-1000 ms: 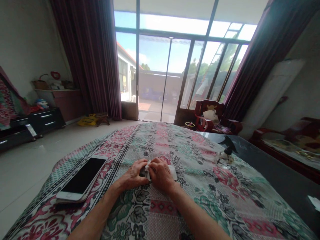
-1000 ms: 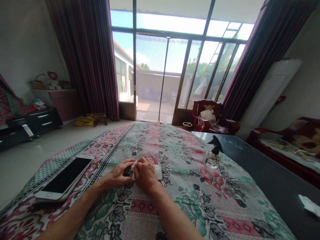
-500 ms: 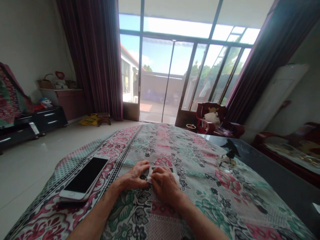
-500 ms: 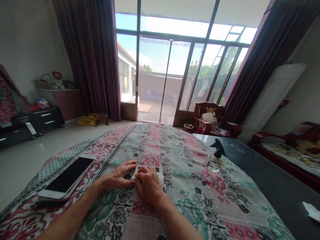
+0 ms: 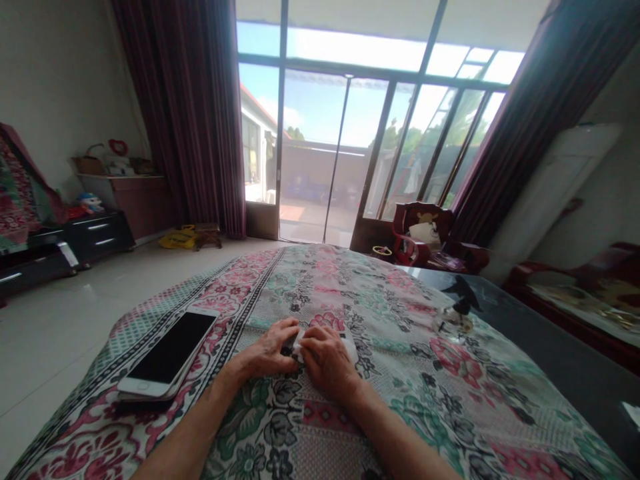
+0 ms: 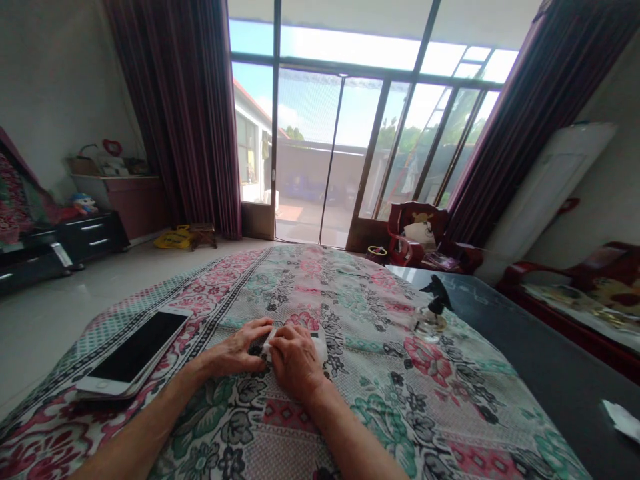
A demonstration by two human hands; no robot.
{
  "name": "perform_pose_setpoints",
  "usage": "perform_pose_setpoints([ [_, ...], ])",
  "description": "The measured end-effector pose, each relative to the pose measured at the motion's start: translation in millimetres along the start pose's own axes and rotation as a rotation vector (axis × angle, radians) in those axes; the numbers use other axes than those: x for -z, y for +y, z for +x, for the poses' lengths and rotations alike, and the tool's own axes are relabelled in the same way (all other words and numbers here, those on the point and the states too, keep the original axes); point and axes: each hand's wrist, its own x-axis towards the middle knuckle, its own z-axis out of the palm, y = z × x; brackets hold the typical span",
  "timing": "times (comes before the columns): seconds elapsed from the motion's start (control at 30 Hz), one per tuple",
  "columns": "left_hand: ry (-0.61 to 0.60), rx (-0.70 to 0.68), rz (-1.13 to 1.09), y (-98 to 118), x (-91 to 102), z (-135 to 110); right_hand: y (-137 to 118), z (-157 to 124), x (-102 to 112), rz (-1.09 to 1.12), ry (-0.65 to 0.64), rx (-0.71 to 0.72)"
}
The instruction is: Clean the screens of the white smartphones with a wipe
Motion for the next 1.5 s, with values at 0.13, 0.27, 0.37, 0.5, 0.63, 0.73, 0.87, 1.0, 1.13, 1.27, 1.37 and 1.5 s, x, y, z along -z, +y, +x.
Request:
perform_pose_setpoints([
  [0.13, 0.007, 0.013, 0.011, -4.3, -2.5, -0.6, -2.8, -17.4, 6.6, 0.04, -0.001, 0.049],
  [0.27, -0.02, 0.011, 0.027, -9.4, -4.8, -0.7, -2.1, -18.7, 10.4, 0.047, -0.018, 0.052],
  [0.37, -0.019, 0.017, 0.027, -9.0, -5.1, -0.3, 0.8, -6.9, 7.9, 0.015, -0.032, 0.019],
  [0.5, -0.025, 0.018, 0.023, 2.6, -0.2, -0.5, 6.8, 12.7, 2.9, -0.024, -0.048, -0.052],
  [0.63, -0.047, 0.006, 0.012, 12.3, 4.5, -1.1, 8.9, 18.5, 2.7, -0.037, -0.037, -0.089],
  [0.73, -0.049, 0.043, 0.025, 8.4, 2.2, -1.2, 5.4, 9.8, 4.9, -0.014, -0.022, -0.037],
  [0.87, -0.031, 0.047, 0.04, 0.4, -1.7, -1.6, 1.1, -10.1, 8.0, 0.031, 0.005, 0.051],
  [1.0, -0.044, 0.078, 0.059, 8.1, 1.8, -2.9, 9.0, -26.4, 16.5, 0.034, -0.004, 0.079],
  [1.13, 0.002, 0.101, 0.095, 20.1, 1.1, -2.3, 28.5, -32.6, 31.3, -0.005, 0.043, -0.037],
  [1.27, 0.119, 0.072, 0.147, 20.1, -7.5, 0.4, 44.9, -32.3, 41.4, -0.052, 0.08, -0.178],
  [1.37, 0.131, 0.053, 0.152, 15.4, -10.2, 1.0, 50.1, -32.4, 42.5, -0.091, 0.107, -0.263],
  [1.5, 0.065, 0.049, 0.149, 11.5, -7.2, 0.5, 50.7, -32.7, 39.7, -0.074, 0.13, -0.3],
])
